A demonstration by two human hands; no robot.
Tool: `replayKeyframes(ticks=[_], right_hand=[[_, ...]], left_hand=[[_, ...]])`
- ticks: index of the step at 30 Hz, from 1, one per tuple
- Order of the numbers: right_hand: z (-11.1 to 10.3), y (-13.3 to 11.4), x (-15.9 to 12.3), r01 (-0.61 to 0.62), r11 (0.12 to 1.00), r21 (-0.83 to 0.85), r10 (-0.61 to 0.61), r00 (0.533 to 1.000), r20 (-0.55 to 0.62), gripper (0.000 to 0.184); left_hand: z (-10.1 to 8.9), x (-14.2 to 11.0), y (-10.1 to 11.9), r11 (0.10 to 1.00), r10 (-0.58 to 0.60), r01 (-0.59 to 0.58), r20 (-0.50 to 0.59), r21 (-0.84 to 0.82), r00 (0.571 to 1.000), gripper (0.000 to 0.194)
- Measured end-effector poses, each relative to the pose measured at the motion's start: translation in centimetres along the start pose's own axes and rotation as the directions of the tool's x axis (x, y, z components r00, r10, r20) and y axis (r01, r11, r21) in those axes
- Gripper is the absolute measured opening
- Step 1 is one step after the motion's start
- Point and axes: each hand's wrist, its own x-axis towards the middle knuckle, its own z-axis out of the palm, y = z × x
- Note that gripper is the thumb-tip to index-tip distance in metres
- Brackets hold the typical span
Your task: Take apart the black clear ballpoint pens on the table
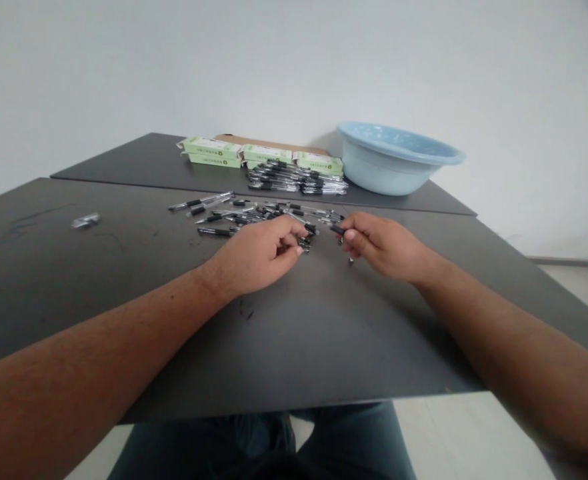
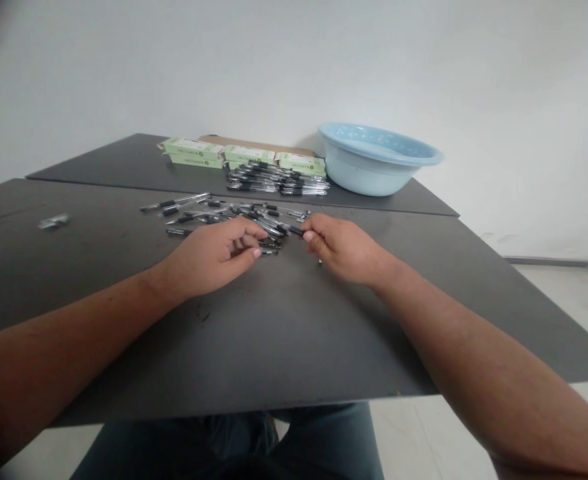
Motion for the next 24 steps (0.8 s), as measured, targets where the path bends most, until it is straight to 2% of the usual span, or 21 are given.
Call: replayKeyframes(ticks=[2, 5, 8, 11, 14, 16, 20, 24], right_hand=[[-0.9, 1.1, 0.2, -0.063, 0.998, 0.007, 0.063, 0.996, -0.06, 0.021], [-2.0, 2.6, 0.5, -0.129, 0.988, -0.085, 0.121, 0.988, -0.099, 0.022], [-2.5, 3.6, 0.7, -0.158, 0.972, -0.176, 0.164, 0.986, 0.02, 0.019], [-2.3, 3.9, 0.8, -0.116, 0.966, -0.233, 0.161, 0.969, 0.185, 0.018], [-2.0, 3.8, 0.8, -0.098, 0.957, -0.273, 0.163, 0.96, 0.229, 0.02], [-1.8, 3.9, 1.0, -0.111, 0.947, -0.302, 0.175, 0.965, 0.194, 0.022], [-1.0, 4.7, 1.4, -0.13, 0.905, -0.404, 0.159, 0.986, 0.04, 0.025], [0.3, 5.8, 1.7, -0.039, 0.891, -0.452, 0.063, 0.997, 0.037, 0.034]], left_hand=[[0.0, 0.0, 0.0, 1.0, -0.013, 0.012, 0.005, 0.019, 1.0, 0.025], [0.0, 0.0, -0.1, 0.999, -0.018, 0.017, 0.018, 0.045, 1.0, 0.024], [-0.1, 0.1, -0.2, 0.999, -0.019, 0.018, 0.031, 0.051, 0.999, 0.024], [-0.1, 0.1, -0.2, 0.998, -0.017, 0.015, 0.035, 0.055, 0.999, 0.024], [-0.2, 0.2, -0.2, 0.998, -0.007, 0.005, 0.035, 0.068, 0.999, 0.022], [-0.2, 0.2, -0.2, 0.997, -0.006, 0.003, 0.04, 0.074, 0.999, 0.022], [-0.1, 0.2, -0.1, 0.997, -0.003, -0.001, 0.053, 0.082, 0.999, 0.022], [-0.1, 0.1, -0.2, 0.995, 0.005, -0.011, 0.058, 0.096, 0.998, 0.022]])
